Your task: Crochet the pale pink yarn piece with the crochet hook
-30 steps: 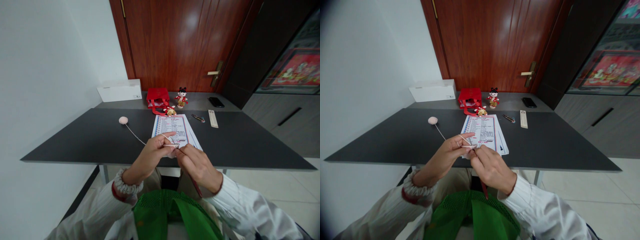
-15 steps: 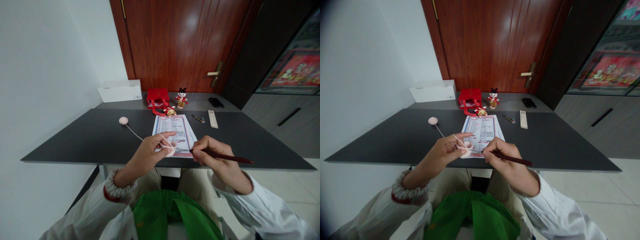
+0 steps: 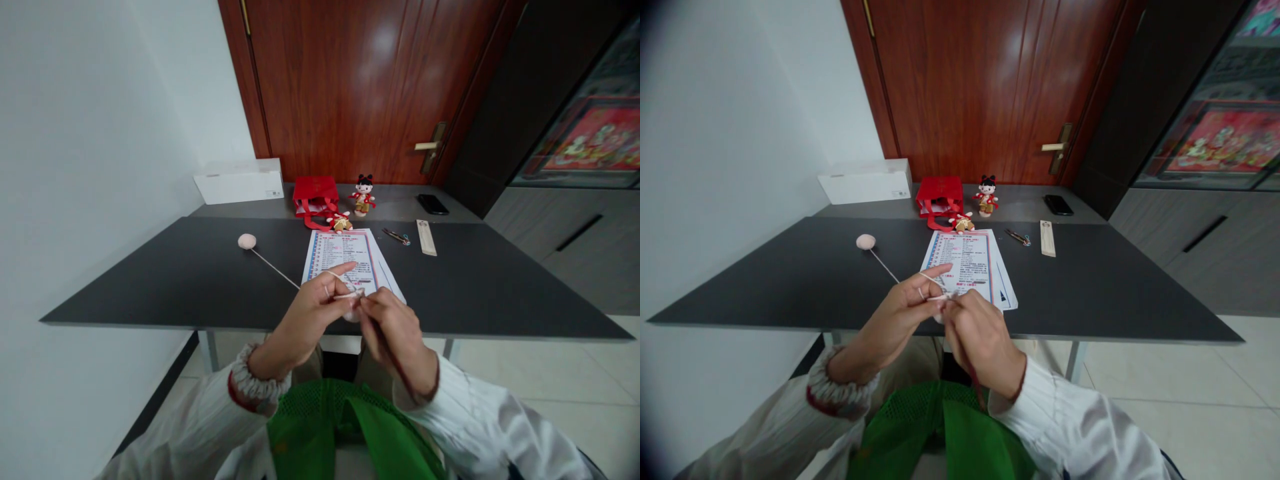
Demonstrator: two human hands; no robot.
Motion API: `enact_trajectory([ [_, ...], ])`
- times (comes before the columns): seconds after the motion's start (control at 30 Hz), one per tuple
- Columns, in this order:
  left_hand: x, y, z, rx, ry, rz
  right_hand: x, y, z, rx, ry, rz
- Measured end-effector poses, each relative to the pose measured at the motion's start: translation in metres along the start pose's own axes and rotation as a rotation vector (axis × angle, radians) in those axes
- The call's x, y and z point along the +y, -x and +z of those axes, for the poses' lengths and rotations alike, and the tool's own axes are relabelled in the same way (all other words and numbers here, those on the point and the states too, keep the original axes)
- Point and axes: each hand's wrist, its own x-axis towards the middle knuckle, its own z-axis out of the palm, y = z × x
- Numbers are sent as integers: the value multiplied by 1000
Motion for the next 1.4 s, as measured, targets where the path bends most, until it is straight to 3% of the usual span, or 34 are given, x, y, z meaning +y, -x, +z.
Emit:
enact_trajectory([
  [0.07, -1, 0, -1, -17, 24, -18, 8, 2, -1, -37, 204, -216],
  [0.13, -2, -1, -5, -70, 72, -62, 14, 1, -2, -42, 138, -304],
  [0.17, -2, -2, -7, -96, 105, -87, 16, -1, -4, -38, 31, -277],
  [0.3, -4, -6, -15, -179, 231, -146, 14, -7, -12, -65, -488, 211],
  [0.37, -3, -9, -17, -221, 256, -170, 13, -9, -19, -100, -621, 342],
  [0.67, 8, -11, -21, -286, 267, -292, 12, -20, -50, -213, -613, 373],
  [0.93, 10, -6, -24, -422, 305, -385, 8, -29, -58, -272, -740, 453],
  [1.4, 16, 0, -27, -504, 266, -490, 8, -44, -71, -420, -893, 443],
])
